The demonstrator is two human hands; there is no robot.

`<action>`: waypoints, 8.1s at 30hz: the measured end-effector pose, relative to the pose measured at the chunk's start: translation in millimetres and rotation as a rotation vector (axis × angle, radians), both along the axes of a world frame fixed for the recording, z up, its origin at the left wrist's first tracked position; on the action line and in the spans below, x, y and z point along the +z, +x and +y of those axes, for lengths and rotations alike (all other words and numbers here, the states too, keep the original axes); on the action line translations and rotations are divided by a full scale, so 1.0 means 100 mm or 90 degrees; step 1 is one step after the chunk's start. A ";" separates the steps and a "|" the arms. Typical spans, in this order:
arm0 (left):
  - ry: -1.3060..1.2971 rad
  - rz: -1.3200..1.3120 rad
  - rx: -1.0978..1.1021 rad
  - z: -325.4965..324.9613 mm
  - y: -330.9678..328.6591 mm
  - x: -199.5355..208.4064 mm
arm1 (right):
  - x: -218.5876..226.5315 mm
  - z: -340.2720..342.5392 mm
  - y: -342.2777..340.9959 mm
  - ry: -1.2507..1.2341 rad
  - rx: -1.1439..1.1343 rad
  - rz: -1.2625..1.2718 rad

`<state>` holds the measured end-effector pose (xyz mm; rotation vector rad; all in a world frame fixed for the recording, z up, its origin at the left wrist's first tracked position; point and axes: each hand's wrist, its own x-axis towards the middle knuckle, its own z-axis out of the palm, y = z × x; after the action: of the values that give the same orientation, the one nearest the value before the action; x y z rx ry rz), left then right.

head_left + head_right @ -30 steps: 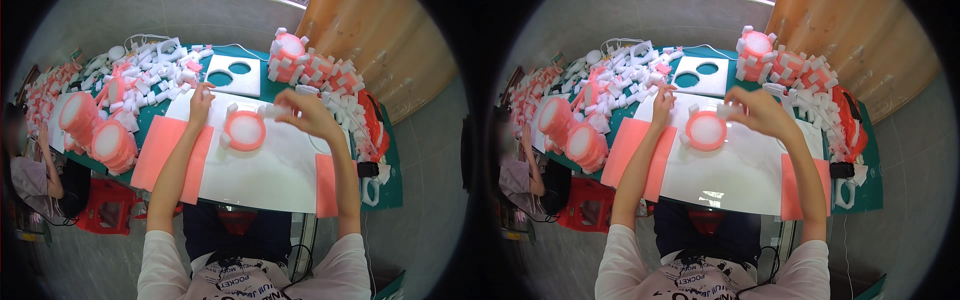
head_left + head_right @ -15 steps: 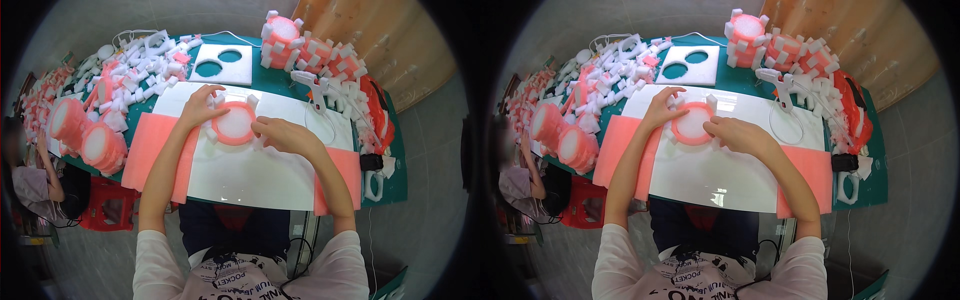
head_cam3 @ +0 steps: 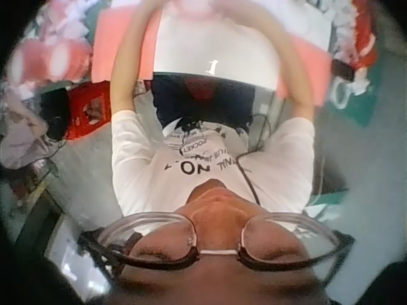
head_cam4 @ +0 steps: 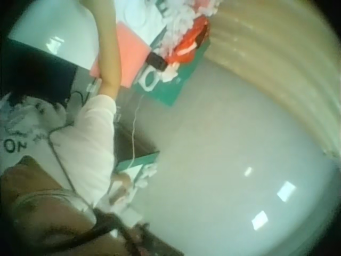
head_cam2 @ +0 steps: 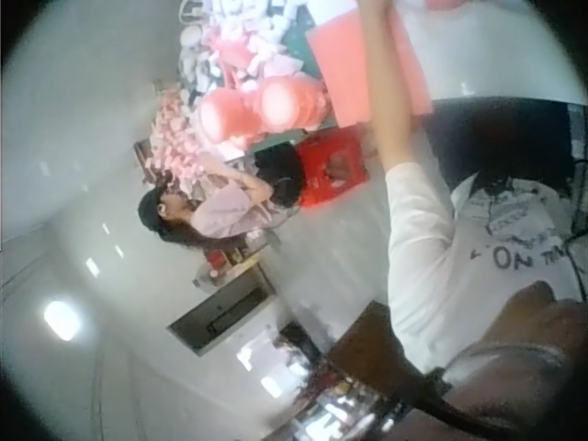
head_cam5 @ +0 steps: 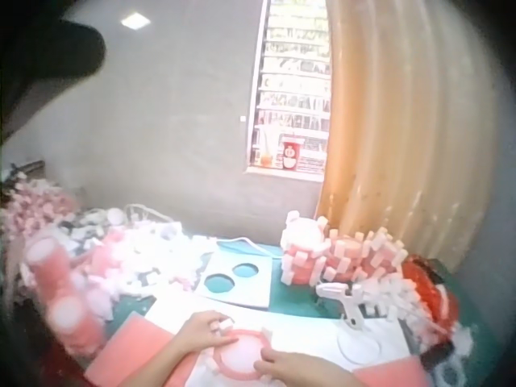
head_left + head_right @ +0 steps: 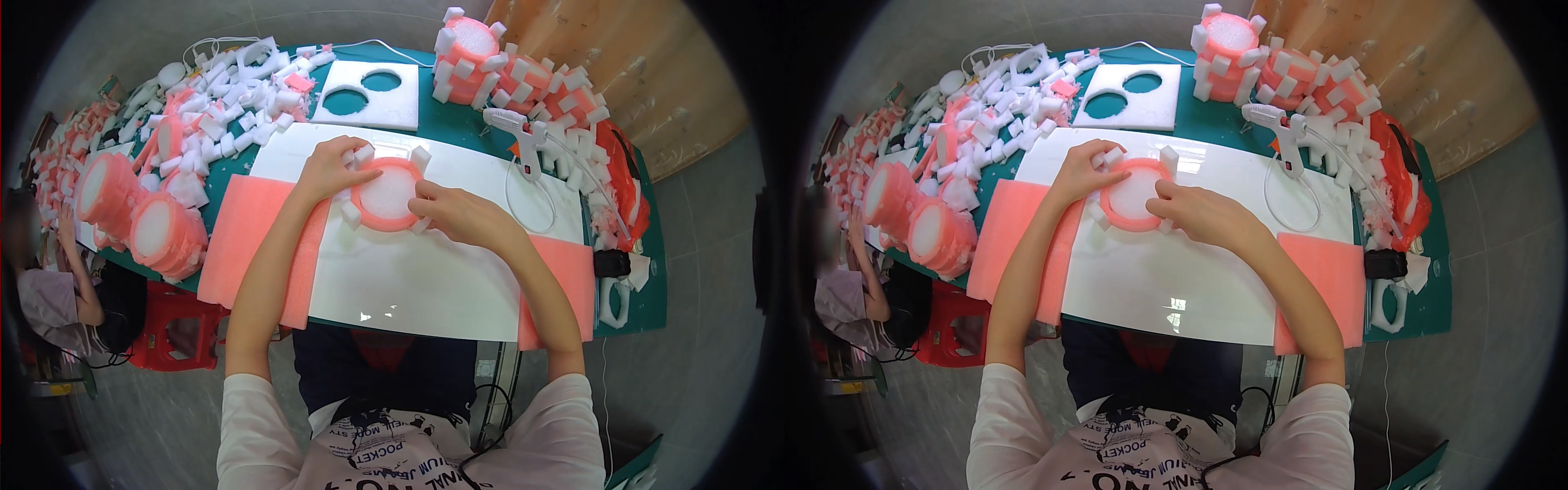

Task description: Glue and assemble white and pink foam rings and spacers into cylindrical foam structures.

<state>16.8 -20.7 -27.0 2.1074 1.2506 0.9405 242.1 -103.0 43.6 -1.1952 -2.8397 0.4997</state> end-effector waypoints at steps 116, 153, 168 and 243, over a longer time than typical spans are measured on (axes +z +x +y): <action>-0.109 -0.022 -0.024 -0.09 -0.10 0.21 | -0.41 0.03 0.05 0.004 -0.137 0.265; -0.331 -0.117 0.066 0.19 -0.03 0.12 | -0.53 0.13 0.14 -0.019 0.001 0.373; -0.291 -0.125 0.048 0.23 -0.05 0.04 | -0.53 0.14 0.11 0.004 -0.006 0.297; -0.240 -0.076 0.055 0.17 -0.03 0.12 | -0.54 0.08 0.03 0.066 -0.013 0.203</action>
<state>13.8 -3.7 -15.4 1.6940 1.3473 0.7807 245.3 -94.8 -10.0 -1.0225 -2.5486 0.4866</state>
